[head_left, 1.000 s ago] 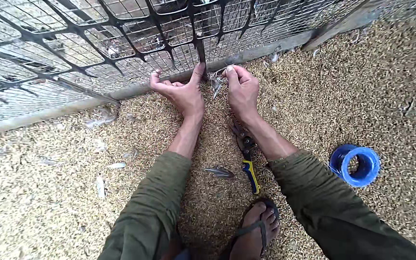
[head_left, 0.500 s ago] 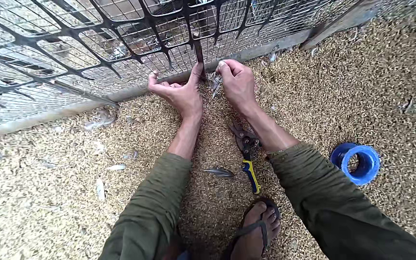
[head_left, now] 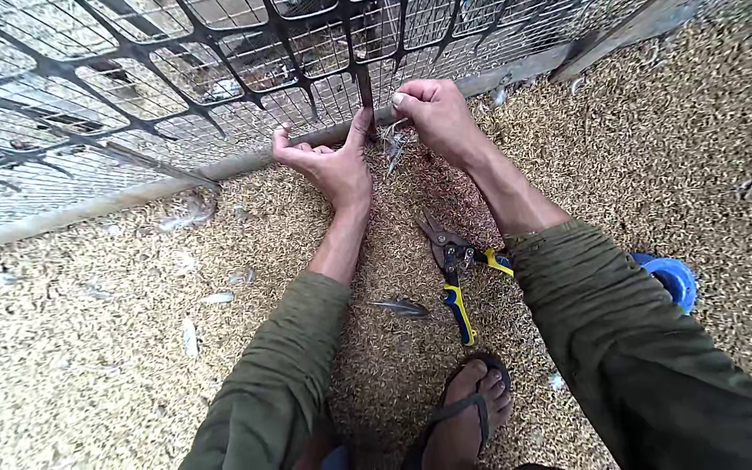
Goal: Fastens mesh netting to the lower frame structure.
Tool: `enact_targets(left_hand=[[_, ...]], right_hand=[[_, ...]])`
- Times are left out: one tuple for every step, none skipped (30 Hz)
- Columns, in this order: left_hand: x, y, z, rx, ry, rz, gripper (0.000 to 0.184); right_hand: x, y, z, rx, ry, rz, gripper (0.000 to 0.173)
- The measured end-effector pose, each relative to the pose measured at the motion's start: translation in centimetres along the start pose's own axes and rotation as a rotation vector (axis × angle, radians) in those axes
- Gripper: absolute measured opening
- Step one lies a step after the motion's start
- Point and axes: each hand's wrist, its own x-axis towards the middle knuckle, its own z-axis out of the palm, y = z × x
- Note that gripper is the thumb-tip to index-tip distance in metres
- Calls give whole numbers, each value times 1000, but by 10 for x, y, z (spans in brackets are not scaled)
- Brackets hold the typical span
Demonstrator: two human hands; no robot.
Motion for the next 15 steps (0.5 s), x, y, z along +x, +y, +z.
enact_targets(left_hand=[[0, 0, 0, -1, -1, 1, 100], [0, 0, 0, -2, -1, 0, 100], [0, 0, 0, 2, -2, -2, 100], [0, 0, 0, 5, -2, -3, 100], [0, 0, 0, 5, -3, -1, 100], [0, 1, 0, 0, -1, 0, 100], [0, 1, 0, -5, -1, 2, 99], [0, 1, 0, -10, 0, 5, 98], [0, 0, 0, -15, 0, 8, 97], [0, 0, 0, -20, 1, 9, 96], [0, 0, 0, -23, 1, 9, 96], [0, 1, 0, -24, 0, 8, 96], [0, 1, 0, -23, -2, 8, 96], [0, 0, 0, -20, -4, 12, 97], [1, -1, 0, -16, -6, 20, 96]], right_hand=[[2, 0, -2, 11, -24, 2, 26], [3, 0, -3, 23, -43, 6, 25], [4, 0, -3, 35, -53, 6, 25], [5, -1, -4, 40, -59, 2, 25], [5, -2, -4, 42, -64, 1, 25], [5, -3, -5, 37, -68, 0, 25], [5, -4, -6, 28, -77, 0, 25], [5, -5, -7, 13, -81, -3, 25], [5, -5, -7, -1, -82, -8, 25], [5, -6, -8, -19, -82, -11, 26], [5, -7, -8, -32, -82, -10, 26], [5, -9, -8, -42, -84, -9, 26], [4, -10, -8, -48, -88, -10, 26], [4, -10, -8, -51, -93, -19, 26], [5, -10, -8, -50, -93, -35, 26]])
